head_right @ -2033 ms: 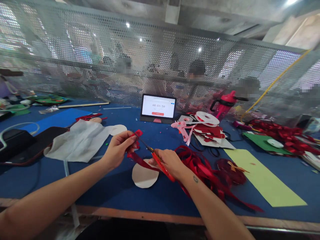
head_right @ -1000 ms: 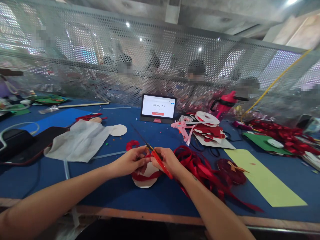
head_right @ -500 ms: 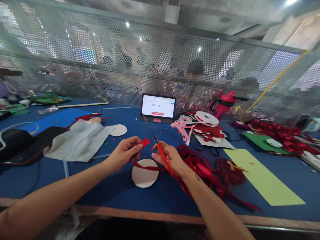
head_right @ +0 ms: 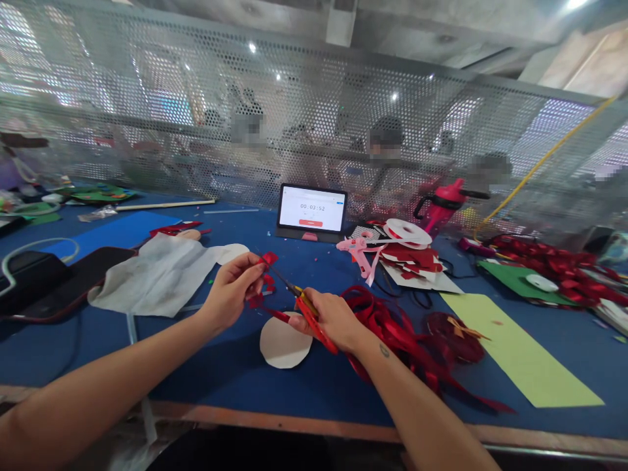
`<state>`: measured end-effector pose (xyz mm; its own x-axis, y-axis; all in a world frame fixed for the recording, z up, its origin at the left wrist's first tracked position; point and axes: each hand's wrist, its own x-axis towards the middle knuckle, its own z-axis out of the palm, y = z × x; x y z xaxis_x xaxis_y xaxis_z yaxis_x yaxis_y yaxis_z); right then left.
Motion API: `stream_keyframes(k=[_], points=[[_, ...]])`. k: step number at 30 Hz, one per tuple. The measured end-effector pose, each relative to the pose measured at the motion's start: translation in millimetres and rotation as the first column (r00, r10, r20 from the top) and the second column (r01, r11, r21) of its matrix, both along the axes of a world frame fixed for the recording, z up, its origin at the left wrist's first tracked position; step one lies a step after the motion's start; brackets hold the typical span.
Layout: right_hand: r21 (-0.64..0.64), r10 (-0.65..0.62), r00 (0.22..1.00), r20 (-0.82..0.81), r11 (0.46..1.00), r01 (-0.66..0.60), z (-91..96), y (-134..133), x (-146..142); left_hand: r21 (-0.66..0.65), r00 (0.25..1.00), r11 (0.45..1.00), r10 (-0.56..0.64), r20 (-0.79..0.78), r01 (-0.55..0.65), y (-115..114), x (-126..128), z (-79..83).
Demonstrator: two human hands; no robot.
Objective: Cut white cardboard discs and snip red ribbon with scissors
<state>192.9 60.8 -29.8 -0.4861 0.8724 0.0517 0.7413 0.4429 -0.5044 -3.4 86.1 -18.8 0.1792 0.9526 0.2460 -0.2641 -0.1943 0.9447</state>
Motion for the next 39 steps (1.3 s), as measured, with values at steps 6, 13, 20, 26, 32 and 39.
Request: stream_keyframes(k=[6,13,20,26,32,39], points=[[0.021,0.041,0.999,-0.03,0.999,-0.04,1.6,-1,-1,-0.015,1.0,1.0,0.014,-0.027,-0.014,-2,1,4.4],[-0.001,0.036,0.996,-0.081,0.999,-0.037,-0.4,-1,-1,-0.023,1.0,1.0,0.017,-0.026,-0.018,-1,0,2.8],[-0.006,-0.068,0.998,-0.014,0.998,0.068,-3.5,1,-3,0.009,1.0,1.0,0.008,-0.02,-0.008,1,0,1.1],[-0.031,-0.172,0.984,-0.04,0.985,0.171,-10.3,7,-4,-0.011,0.999,1.0,0.002,-0.033,-0.002,-1,0,5.2],[-0.133,-0.112,0.948,-0.299,0.988,0.075,-8.7,4,1,-0.047,0.997,0.997,-0.069,-0.037,0.068,0,0,2.7],[-0.045,-0.059,0.98,-0.189,0.998,0.052,3.0,-1,3,-0.073,0.998,0.995,-0.066,-0.016,0.064,2,1,-0.3]])
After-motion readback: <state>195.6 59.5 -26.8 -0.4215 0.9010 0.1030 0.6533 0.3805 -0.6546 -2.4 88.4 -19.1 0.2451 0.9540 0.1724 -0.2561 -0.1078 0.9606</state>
